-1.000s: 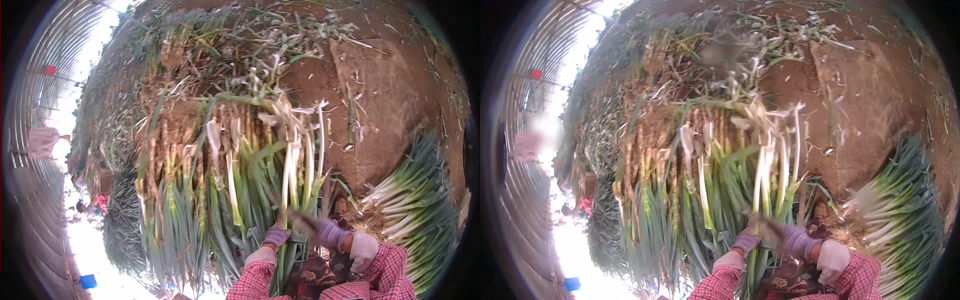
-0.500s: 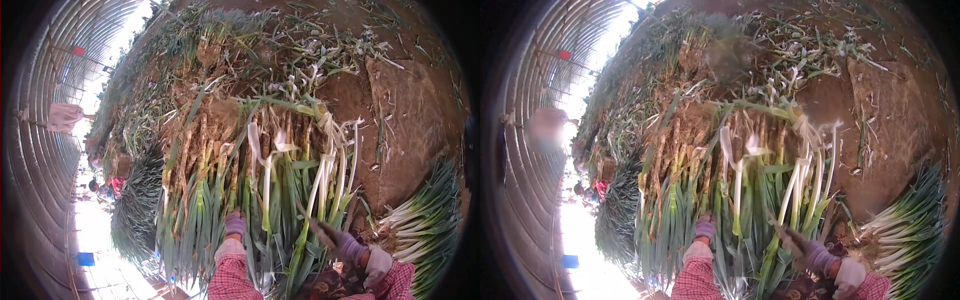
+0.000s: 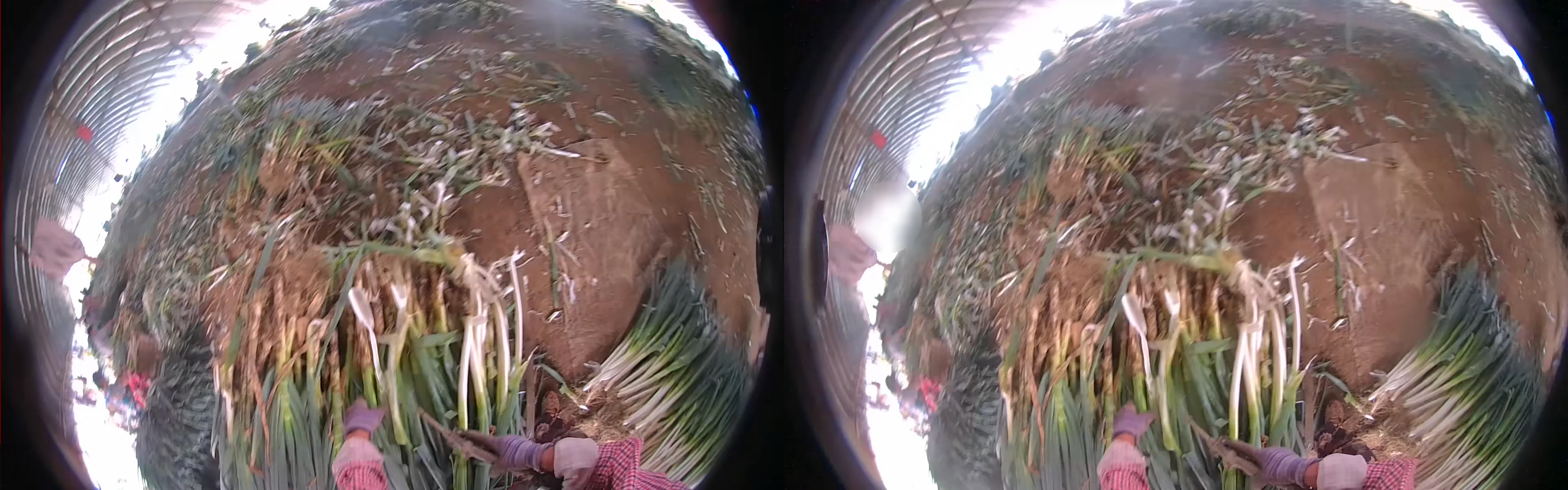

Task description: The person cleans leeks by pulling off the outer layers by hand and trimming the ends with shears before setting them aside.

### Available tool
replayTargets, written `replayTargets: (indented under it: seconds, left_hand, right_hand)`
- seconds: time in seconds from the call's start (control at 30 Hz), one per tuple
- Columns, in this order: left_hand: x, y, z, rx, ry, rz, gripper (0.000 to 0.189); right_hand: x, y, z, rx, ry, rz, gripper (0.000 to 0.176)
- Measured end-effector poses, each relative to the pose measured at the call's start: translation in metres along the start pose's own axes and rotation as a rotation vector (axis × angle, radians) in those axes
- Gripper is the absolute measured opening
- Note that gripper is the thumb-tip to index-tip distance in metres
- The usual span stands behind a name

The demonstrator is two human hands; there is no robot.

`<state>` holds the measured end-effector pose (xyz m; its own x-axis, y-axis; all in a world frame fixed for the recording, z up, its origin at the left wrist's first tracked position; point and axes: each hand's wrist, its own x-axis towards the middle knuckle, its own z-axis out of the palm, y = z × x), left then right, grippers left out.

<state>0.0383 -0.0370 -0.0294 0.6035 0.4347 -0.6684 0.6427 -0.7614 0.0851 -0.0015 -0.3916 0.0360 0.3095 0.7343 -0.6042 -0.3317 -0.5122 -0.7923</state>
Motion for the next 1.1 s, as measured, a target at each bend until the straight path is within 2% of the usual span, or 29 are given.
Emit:
replayTargets:
  seconds: [0.03,0.1,0.13,0.17,0.2,0.23,0.27,0.3,0.33,0.37,0.43,0.5,0.57,0.63,0.67,0.7,0.73,0.77,0.83,0.87,0.9,1.0,1.1]
  left_hand:
    - [0.013,-0.021,0.018,-0.014,-0.094,0.059,0.073]
    - [-0.020,-0.018,0.020,-0.009,-0.124,0.195,0.068]
    - [-0.021,-0.043,0.031,0.126,-0.158,0.439,0.061]
    - [-0.025,-0.064,0.035,0.260,-0.191,0.669,0.053]
    - [-0.044,-0.071,0.030,0.175,-0.250,0.629,0.054]
    - [-0.067,-0.070,0.020,-0.038,-0.318,0.476,0.055]
    - [-0.090,-0.068,0.010,-0.233,-0.351,0.341,0.056]
    - [-0.113,-0.065,-0.001,-0.408,-0.374,0.246,0.056]
    - [-0.137,-0.060,-0.010,-0.563,-0.404,0.187,0.057]
    - [-0.161,-0.055,-0.015,-0.691,-0.450,0.154,0.058]
    - [-0.202,-0.047,-0.011,-0.898,-0.587,0.143,0.060]
    - [-0.224,-0.062,0.030,-1.044,-0.722,0.187,0.061]
    - [-0.267,0.034,-0.004,-0.639,-0.457,0.221,0.067]
    - [-0.249,-0.014,0.065,-0.597,-0.466,0.382,0.072]
    - [-0.255,0.005,0.061,-0.606,-0.478,0.368,0.072]
    - [-0.256,0.027,0.055,-0.692,-0.450,0.239,0.074]
    - [-0.259,0.041,0.051,-0.776,-0.421,0.099,0.078]
    - [-0.259,0.037,0.058,-0.789,-0.430,0.074,0.078]
    - [-0.246,0.025,0.068,-0.887,-0.469,0.085,0.083]
    - [-0.251,0.040,0.052,-0.735,-0.363,0.175,0.085]
    - [-0.250,0.036,0.054,-0.734,-0.362,0.172,0.085]
    - [-0.250,0.024,0.068,-0.758,-0.260,0.197,0.088]
    - [-0.246,0.022,0.072,-0.670,-0.264,0.195,0.092]
  right_hand:
    - [-0.006,-0.016,-0.002,-0.009,-0.046,0.055,0.110]
    - [-0.027,-0.037,-0.007,-0.028,-0.165,0.172,0.105]
    - [-0.040,-0.025,0.005,0.047,0.069,-0.015,0.072]
    - [-0.053,-0.032,0.004,0.054,0.069,-0.013,0.072]
    - [-0.067,-0.043,0.000,0.027,0.100,0.018,0.065]
    - [-0.073,-0.049,-0.003,0.000,0.125,0.045,0.058]
    - [-0.054,0.005,0.018,0.015,0.240,-0.128,0.060]
    - [-0.057,0.011,0.014,0.026,0.223,-0.137,0.060]
    - [-0.062,0.013,0.009,0.020,0.212,-0.158,0.079]
    - [-0.070,0.011,0.006,0.021,0.193,-0.168,0.101]
    - [-0.089,0.002,-0.002,0.119,0.163,-0.154,0.099]
    - [-0.102,-0.007,-0.009,0.271,0.159,-0.151,0.095]
    - [-0.119,-0.013,-0.004,0.250,0.073,-0.070,0.097]
    - [-0.135,-0.013,0.006,0.205,0.022,-0.003,0.100]
    - [-0.144,-0.010,0.014,0.112,-0.092,0.014,0.101]
    - [-0.152,-0.006,0.018,0.018,-0.205,0.030,0.102]
    - [-0.160,-0.001,0.018,0.048,-0.156,0.013,0.099]
    - [-0.165,-0.003,0.020,0.050,-0.180,0.031,0.099]
    - [-0.164,-0.010,0.020,0.074,-0.188,0.187,0.098]
    - [-0.165,-0.006,0.029,-0.003,-0.218,0.100,0.098]
    - [-0.163,-0.005,0.030,-0.002,-0.221,0.099,0.098]
    - [-0.160,-0.005,0.026,0.027,-0.030,0.149,0.096]
    - [-0.149,-0.011,0.021,-0.006,-0.139,0.173,0.096]
